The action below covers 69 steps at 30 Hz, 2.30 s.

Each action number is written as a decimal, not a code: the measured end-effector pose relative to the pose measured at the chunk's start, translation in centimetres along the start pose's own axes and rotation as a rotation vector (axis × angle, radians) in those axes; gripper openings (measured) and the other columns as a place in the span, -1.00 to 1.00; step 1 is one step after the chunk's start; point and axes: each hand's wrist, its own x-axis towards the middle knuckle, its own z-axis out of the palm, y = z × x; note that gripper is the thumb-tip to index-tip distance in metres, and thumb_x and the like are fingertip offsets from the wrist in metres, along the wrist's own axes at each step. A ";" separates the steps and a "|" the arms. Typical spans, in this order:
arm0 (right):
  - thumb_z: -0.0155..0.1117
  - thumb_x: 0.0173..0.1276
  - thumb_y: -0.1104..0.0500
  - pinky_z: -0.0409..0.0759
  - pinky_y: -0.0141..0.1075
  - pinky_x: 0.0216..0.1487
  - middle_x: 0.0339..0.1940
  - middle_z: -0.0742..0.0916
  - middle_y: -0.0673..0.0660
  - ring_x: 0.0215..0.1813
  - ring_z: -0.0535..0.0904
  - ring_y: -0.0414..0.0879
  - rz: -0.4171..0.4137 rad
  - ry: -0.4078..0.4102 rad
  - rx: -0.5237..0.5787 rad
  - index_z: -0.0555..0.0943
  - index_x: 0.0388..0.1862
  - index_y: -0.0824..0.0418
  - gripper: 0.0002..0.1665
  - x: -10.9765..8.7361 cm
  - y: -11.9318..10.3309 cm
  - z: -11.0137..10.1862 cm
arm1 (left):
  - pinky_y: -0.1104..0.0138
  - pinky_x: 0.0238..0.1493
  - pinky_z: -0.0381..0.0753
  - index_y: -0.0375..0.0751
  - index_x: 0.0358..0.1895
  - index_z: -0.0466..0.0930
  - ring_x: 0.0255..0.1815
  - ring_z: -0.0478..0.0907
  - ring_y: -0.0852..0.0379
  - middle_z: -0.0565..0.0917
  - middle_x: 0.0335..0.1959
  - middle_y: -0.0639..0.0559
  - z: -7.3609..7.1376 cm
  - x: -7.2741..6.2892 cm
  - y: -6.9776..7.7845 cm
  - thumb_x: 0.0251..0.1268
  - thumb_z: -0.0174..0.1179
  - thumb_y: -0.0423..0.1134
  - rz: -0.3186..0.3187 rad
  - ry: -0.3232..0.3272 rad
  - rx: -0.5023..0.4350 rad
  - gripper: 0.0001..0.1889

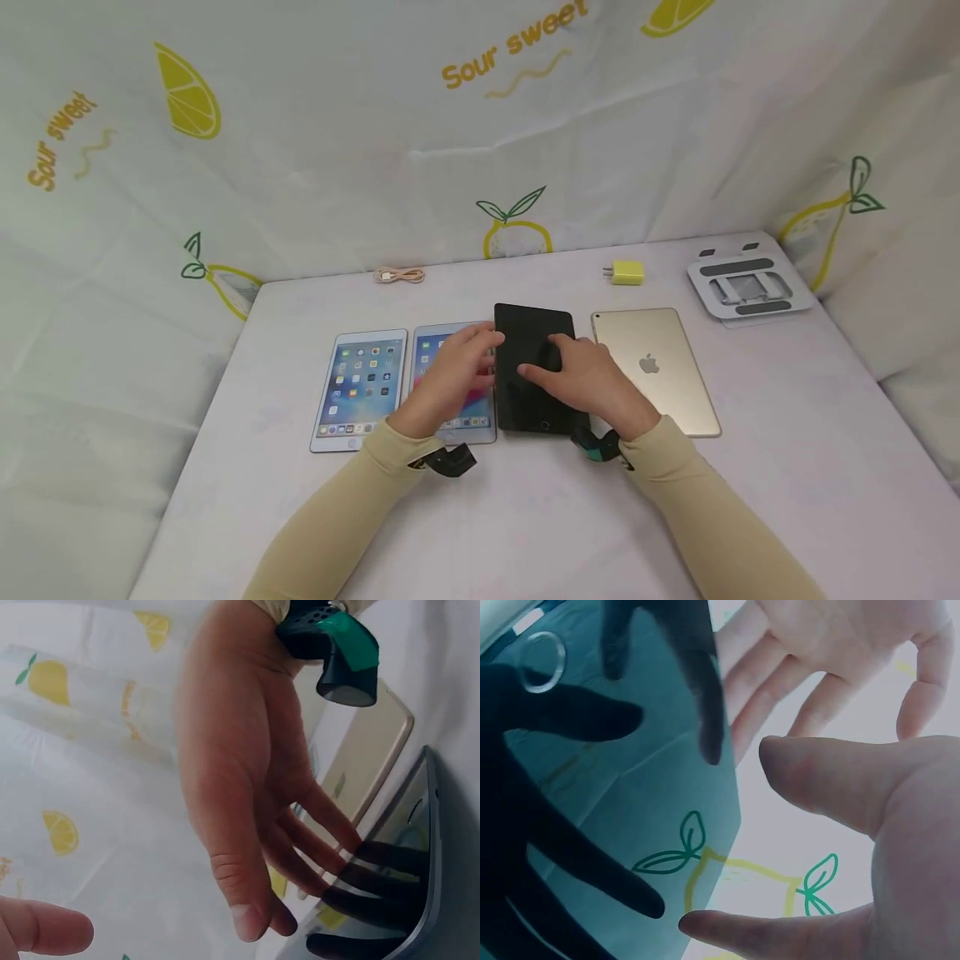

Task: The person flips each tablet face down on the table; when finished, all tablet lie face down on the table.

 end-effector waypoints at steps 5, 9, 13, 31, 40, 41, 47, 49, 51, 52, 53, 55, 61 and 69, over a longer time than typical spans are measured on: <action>0.22 0.50 -0.48 0.51 0.39 0.46 0.57 0.47 0.58 0.56 0.42 0.50 -0.007 -0.003 0.019 0.28 0.66 0.43 0.19 0.1 -0.2 0.3 | -0.08 0.47 0.63 -0.09 0.68 0.30 0.51 0.50 -0.19 0.41 0.65 -0.07 -0.3 -0.3 0.5 0.61 0.11 0.18 0.011 -0.001 0.002 -0.27; 0.21 0.49 -0.51 0.46 0.40 0.50 0.60 0.44 0.55 0.60 0.38 0.48 -0.017 -0.006 0.049 0.27 0.67 0.42 0.21 0.0 -0.3 0.4 | -0.10 0.48 0.61 -0.08 0.68 0.30 0.55 0.46 -0.19 0.38 0.67 -0.04 -0.4 -0.4 0.8 0.61 0.11 0.16 0.014 -0.004 0.000 -0.28; 0.17 0.47 -0.57 0.42 0.40 0.53 0.63 0.42 0.53 0.62 0.35 0.47 -0.019 -0.017 0.071 0.26 0.69 0.39 0.26 0.0 -0.5 0.5 | -0.11 0.48 0.60 -0.08 0.69 0.29 0.53 0.47 -0.15 0.39 0.67 -0.04 -0.5 -0.7 1.1 0.62 0.11 0.15 0.022 0.005 -0.002 -0.28; 0.06 0.48 -0.62 0.46 0.36 0.53 0.66 0.41 0.46 0.64 0.38 0.41 -0.024 -0.019 0.187 0.19 0.74 0.29 0.26 -0.1 -1.3 1.3 | -0.04 0.40 0.69 -0.09 0.68 0.30 0.49 0.55 -0.13 0.41 0.66 -0.02 -0.7 -1.8 1.7 0.62 0.12 0.10 0.119 0.014 -0.009 -0.30; 0.07 0.47 -0.62 0.52 0.36 0.47 0.63 0.46 0.47 0.60 0.43 0.43 -0.017 -0.030 0.221 0.17 0.76 0.25 0.26 0.0 -1.5 1.4 | -0.01 0.38 0.71 -0.07 0.66 0.34 0.48 0.54 -0.19 0.46 0.58 -0.05 -0.6 -2.1 1.8 0.60 0.13 0.07 0.163 0.016 -0.021 -0.32; 0.07 0.47 -0.62 0.52 0.35 0.47 0.63 0.46 0.47 0.60 0.43 0.42 -0.018 -0.032 0.225 0.17 0.76 0.25 0.26 0.0 -1.5 1.4 | -0.02 0.39 0.70 -0.07 0.66 0.34 0.48 0.54 -0.20 0.46 0.58 -0.05 -0.6 -2.1 1.8 0.60 0.13 0.07 0.168 0.016 -0.020 -0.33; 0.09 0.48 -0.59 0.54 0.30 0.48 0.58 0.53 0.43 0.57 0.49 0.36 -0.032 -0.038 0.270 0.16 0.75 0.26 0.24 -0.1 -1.6 1.4 | -0.02 0.39 0.70 -0.08 0.67 0.34 0.46 0.56 -0.11 0.45 0.60 -0.05 -0.6 -2.2 1.9 0.61 0.13 0.06 0.190 0.012 -0.017 -0.33; 0.09 0.50 -0.57 0.55 0.29 0.48 0.57 0.55 0.43 0.57 0.51 0.34 -0.041 -0.041 0.290 0.16 0.75 0.26 0.22 -0.1 -1.6 1.4 | 0.00 0.40 0.70 -0.08 0.67 0.32 0.46 0.56 -0.04 0.44 0.60 -0.06 -0.6 -2.2 2.0 0.62 0.13 0.04 0.198 0.006 -0.019 -0.33; 0.09 0.52 -0.55 0.56 0.28 0.48 0.56 0.56 0.43 0.56 0.52 0.33 -0.047 -0.045 0.310 0.15 0.76 0.26 0.20 -0.1 -1.6 1.3 | 0.02 0.40 0.70 -0.09 0.68 0.31 0.46 0.55 0.01 0.44 0.60 -0.09 -0.6 -2.2 2.0 0.63 0.12 0.02 0.207 -0.001 -0.024 -0.33; 0.08 0.53 -0.54 0.56 0.28 0.48 0.56 0.56 0.43 0.56 0.53 0.32 -0.051 -0.047 0.320 0.15 0.76 0.26 0.19 -0.1 -1.6 1.3 | 0.03 0.40 0.70 -0.10 0.68 0.30 0.46 0.55 0.02 0.43 0.61 -0.10 -0.6 -2.2 2.0 0.63 0.12 0.01 0.211 -0.002 -0.026 -0.33; 0.08 0.54 -0.54 0.56 0.28 0.48 0.57 0.56 0.43 0.56 0.53 0.32 -0.054 -0.050 0.331 0.14 0.76 0.26 0.18 -0.1 -1.6 1.3 | 0.04 0.40 0.70 -0.10 0.68 0.30 0.47 0.55 0.03 0.43 0.61 -0.10 -0.6 -2.2 2.0 0.63 0.12 0.01 0.214 -0.002 -0.031 -0.33; 0.08 0.55 -0.52 0.54 0.28 0.50 0.57 0.55 0.42 0.57 0.53 0.31 -0.057 -0.054 0.356 0.14 0.77 0.25 0.17 0.0 -1.5 1.4 | 0.05 0.40 0.70 -0.11 0.68 0.30 0.46 0.55 0.02 0.43 0.61 -0.11 -0.6 -2.2 2.1 0.63 0.12 0.00 0.218 -0.004 -0.040 -0.33; 0.10 0.59 -0.46 0.55 0.23 0.52 0.58 0.55 0.39 0.56 0.54 0.27 -0.088 -0.075 0.451 0.14 0.77 0.25 0.11 0.0 -1.3 1.6 | 0.06 0.41 0.69 -0.11 0.68 0.31 0.50 0.53 0.05 0.44 0.61 -0.07 -0.5 -2.4 2.2 0.62 0.13 0.01 0.219 -0.002 -0.054 -0.33; 0.12 0.64 -0.35 0.54 0.15 0.55 0.64 0.46 0.41 0.59 0.51 0.28 -0.110 -0.111 0.566 0.11 0.77 0.28 0.05 -0.1 -1.2 1.7 | 0.08 0.36 0.73 -0.09 0.67 0.32 0.48 0.56 0.03 0.47 0.59 -0.04 -0.4 -2.6 2.3 0.62 0.14 0.00 0.226 -0.001 -0.056 -0.34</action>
